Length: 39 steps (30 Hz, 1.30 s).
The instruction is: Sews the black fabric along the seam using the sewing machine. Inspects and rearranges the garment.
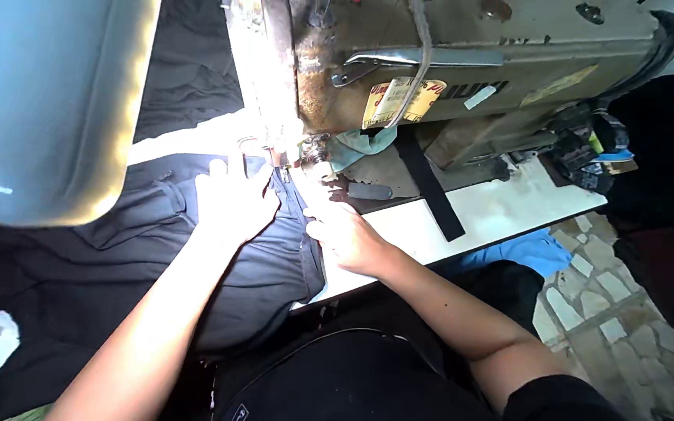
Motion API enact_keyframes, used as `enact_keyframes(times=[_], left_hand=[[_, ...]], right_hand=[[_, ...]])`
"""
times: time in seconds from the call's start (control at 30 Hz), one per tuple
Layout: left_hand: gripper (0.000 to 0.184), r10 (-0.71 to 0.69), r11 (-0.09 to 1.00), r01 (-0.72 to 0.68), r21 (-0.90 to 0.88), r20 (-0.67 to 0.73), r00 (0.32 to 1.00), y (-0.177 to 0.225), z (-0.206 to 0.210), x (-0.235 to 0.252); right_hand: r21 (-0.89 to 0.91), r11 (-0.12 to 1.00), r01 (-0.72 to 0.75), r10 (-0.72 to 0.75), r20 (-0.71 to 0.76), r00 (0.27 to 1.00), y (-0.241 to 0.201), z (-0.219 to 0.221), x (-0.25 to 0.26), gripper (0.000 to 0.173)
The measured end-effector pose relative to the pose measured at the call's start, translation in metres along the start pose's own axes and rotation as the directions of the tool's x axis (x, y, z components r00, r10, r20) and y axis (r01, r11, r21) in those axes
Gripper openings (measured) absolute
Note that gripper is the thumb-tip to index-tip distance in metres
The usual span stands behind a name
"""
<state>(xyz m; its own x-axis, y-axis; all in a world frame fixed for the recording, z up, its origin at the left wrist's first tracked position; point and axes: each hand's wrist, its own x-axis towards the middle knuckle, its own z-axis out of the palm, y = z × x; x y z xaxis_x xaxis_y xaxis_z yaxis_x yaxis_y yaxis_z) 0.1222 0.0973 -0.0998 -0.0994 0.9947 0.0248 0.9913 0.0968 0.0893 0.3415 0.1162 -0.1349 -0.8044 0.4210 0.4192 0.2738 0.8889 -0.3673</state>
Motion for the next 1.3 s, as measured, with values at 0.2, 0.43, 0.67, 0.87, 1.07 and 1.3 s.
enact_keyframes(times=[0.2, 0.43, 0.67, 0.87, 1.07, 1.3], left_hand=[[0.048, 0.075, 0.994, -0.08, -0.077, -0.068, 0.995, -0.008, 0.01, 0.014], [0.05, 0.276, 0.931, -0.344, -0.125, -0.378, 0.884, -0.019, 0.031, -0.006], [0.032, 0.438, 0.833, -0.517, -0.196, -0.337, 0.834, -0.038, 0.033, -0.029], [0.035, 0.343, 0.896, -0.422, -0.136, -0.389, 0.855, -0.033, 0.017, -0.017], [0.053, 0.429, 0.788, -0.48, -0.385, -0.215, 0.877, 0.02, 0.018, -0.054], [0.062, 0.372, 0.895, -0.389, -0.22, -0.114, 0.921, 0.022, 0.028, -0.065]], right_hand=[[-0.022, 0.999, -0.032, 0.03, -0.071, 0.997, -0.001, 0.005, -0.001, 0.014], [-0.031, 0.998, 0.046, -0.049, -0.124, 0.991, 0.0, 0.009, -0.004, 0.015], [-0.104, 0.99, 0.098, -0.093, 0.052, 0.994, -0.01, 0.003, 0.011, 0.013], [-0.069, 0.991, 0.115, -0.109, 0.088, 0.99, -0.013, -0.006, 0.011, 0.014], [-0.086, 0.985, 0.151, -0.152, -0.012, 0.988, -0.008, 0.003, 0.005, 0.013], [-0.096, 0.987, 0.129, -0.135, -0.061, 0.989, -0.009, 0.008, 0.003, 0.015]])
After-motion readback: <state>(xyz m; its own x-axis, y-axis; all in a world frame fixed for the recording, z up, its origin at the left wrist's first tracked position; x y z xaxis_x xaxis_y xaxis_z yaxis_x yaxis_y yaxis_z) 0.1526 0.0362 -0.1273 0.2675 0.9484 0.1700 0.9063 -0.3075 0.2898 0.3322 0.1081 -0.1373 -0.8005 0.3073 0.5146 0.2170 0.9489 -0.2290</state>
